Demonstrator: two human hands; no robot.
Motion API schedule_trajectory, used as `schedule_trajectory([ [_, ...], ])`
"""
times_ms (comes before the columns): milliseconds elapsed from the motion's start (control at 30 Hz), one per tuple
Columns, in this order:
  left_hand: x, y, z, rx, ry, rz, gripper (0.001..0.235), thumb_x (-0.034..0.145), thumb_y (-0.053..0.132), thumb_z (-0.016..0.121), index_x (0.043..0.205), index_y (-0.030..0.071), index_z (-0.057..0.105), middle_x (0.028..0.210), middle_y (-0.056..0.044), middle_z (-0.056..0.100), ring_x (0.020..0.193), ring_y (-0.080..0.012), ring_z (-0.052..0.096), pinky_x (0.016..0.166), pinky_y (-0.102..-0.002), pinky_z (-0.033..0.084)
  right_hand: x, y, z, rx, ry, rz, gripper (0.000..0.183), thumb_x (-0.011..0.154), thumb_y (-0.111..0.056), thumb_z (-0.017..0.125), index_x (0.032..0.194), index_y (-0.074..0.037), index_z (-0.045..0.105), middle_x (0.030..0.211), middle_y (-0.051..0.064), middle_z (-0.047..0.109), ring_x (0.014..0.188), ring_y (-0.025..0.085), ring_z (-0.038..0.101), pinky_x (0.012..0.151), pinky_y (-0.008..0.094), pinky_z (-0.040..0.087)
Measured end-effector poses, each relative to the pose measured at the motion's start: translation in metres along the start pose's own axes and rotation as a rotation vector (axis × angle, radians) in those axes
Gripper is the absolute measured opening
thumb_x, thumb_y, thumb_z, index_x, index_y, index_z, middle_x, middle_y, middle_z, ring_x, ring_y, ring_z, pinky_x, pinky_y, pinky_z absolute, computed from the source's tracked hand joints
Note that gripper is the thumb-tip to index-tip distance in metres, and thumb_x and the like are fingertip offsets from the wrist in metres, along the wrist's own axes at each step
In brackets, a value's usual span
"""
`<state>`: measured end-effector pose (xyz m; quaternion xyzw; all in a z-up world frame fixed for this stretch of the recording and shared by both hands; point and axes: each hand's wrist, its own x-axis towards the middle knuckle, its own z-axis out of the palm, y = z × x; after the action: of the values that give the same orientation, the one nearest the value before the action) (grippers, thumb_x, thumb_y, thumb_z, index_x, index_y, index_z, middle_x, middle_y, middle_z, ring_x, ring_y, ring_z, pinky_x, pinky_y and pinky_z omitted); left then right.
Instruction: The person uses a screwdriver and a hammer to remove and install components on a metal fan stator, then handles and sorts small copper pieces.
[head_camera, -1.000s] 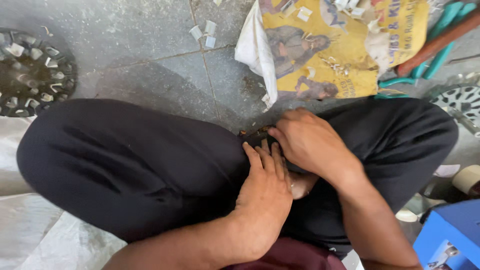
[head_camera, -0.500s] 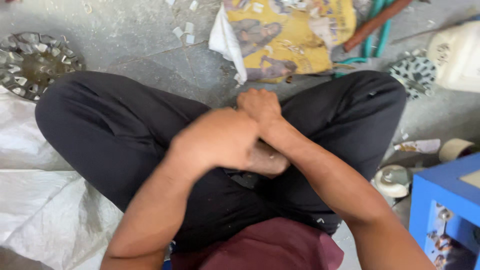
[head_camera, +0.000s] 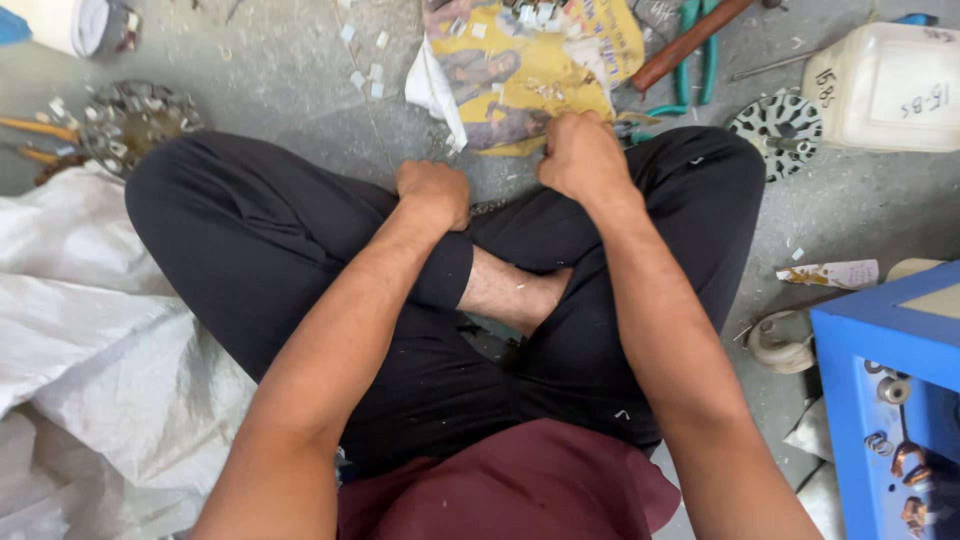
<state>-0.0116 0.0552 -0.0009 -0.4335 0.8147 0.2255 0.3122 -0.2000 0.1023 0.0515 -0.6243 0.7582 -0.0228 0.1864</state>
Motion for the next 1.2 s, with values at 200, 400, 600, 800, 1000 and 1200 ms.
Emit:
schedule_trajectory([
  [200, 0.01, -0.004, 0.009, 0.011, 0.002, -0.003, 0.04, 0.084, 0.027, 0.079, 0.121, 0.013, 0.075, 0.132, -0.012, 0.07, 0.122, -0.03, 0.068, 0.093, -0.044, 0.056, 0.019, 0.016, 0.043, -0.118, 0.072, 0.072, 0.025, 0.078, 0.002, 0.069, 0.102, -0.001, 0.075, 0.105, 0.028, 0.071, 0.101, 0.047, 0.068, 0.088, 0.053, 0.055],
  [400, 0.007, -0.006, 0.005, -0.067, 0.045, 0.01, 0.039, 0.079, 0.021, 0.081, 0.117, 0.012, 0.076, 0.128, -0.013, 0.071, 0.119, -0.0314, 0.067, 0.093, -0.044, 0.055, 0.034, 0.019, 0.066, -0.217, 0.105, 0.023, 0.021, 0.082, -0.001, 0.07, 0.102, 0.001, 0.076, 0.107, 0.027, 0.071, 0.1, 0.044, 0.07, 0.087, 0.05, 0.057],
  [600, -0.01, -0.018, -0.01, -0.318, 0.321, 0.063, 0.038, 0.075, 0.022, 0.083, 0.107, 0.005, 0.076, 0.111, -0.021, 0.073, 0.103, -0.0374, 0.07, 0.085, -0.046, 0.056, 0.03, 0.005, 0.053, -0.285, 0.124, -0.008, 0.029, 0.066, -0.01, 0.082, 0.092, 0.0, 0.076, 0.097, 0.026, 0.071, 0.09, 0.042, 0.07, 0.078, 0.05, 0.057],
  [800, -0.032, -0.018, -0.018, -0.976, 0.722, 0.375, 0.011, 0.081, 0.013, 0.078, 0.086, 0.003, 0.076, 0.086, -0.016, 0.078, 0.08, -0.0262, 0.078, 0.075, -0.039, 0.061, 0.004, 0.006, 0.017, 0.891, -0.054, 0.022, 0.021, 0.077, 0.008, 0.071, 0.097, 0.003, 0.066, 0.092, 0.014, 0.073, 0.081, 0.026, 0.074, 0.075, 0.036, 0.062],
  [1000, -0.078, -0.003, -0.014, -0.621, 0.87, 0.521, 0.023, 0.084, 0.015, 0.083, 0.1, 0.006, 0.07, 0.115, -0.012, 0.066, 0.112, -0.0282, 0.063, 0.096, -0.04, 0.052, -0.04, -0.012, 0.003, 1.65, -0.402, 0.034, 0.051, 0.078, 0.021, 0.047, 0.124, 0.005, 0.061, 0.118, 0.017, 0.068, 0.102, 0.024, 0.068, 0.09, 0.033, 0.057],
  [1200, -0.108, -0.001, 0.006, -1.295, 0.759, 0.523, 0.064, 0.077, 0.032, 0.08, 0.13, 0.005, 0.058, 0.131, -0.014, 0.06, 0.125, -0.0306, 0.056, 0.103, -0.045, 0.047, -0.083, -0.041, -0.008, 1.662, -0.202, 0.025, 0.038, 0.089, 0.017, 0.049, 0.124, 0.007, 0.059, 0.127, 0.019, 0.065, 0.121, 0.028, 0.067, 0.114, 0.04, 0.055],
])
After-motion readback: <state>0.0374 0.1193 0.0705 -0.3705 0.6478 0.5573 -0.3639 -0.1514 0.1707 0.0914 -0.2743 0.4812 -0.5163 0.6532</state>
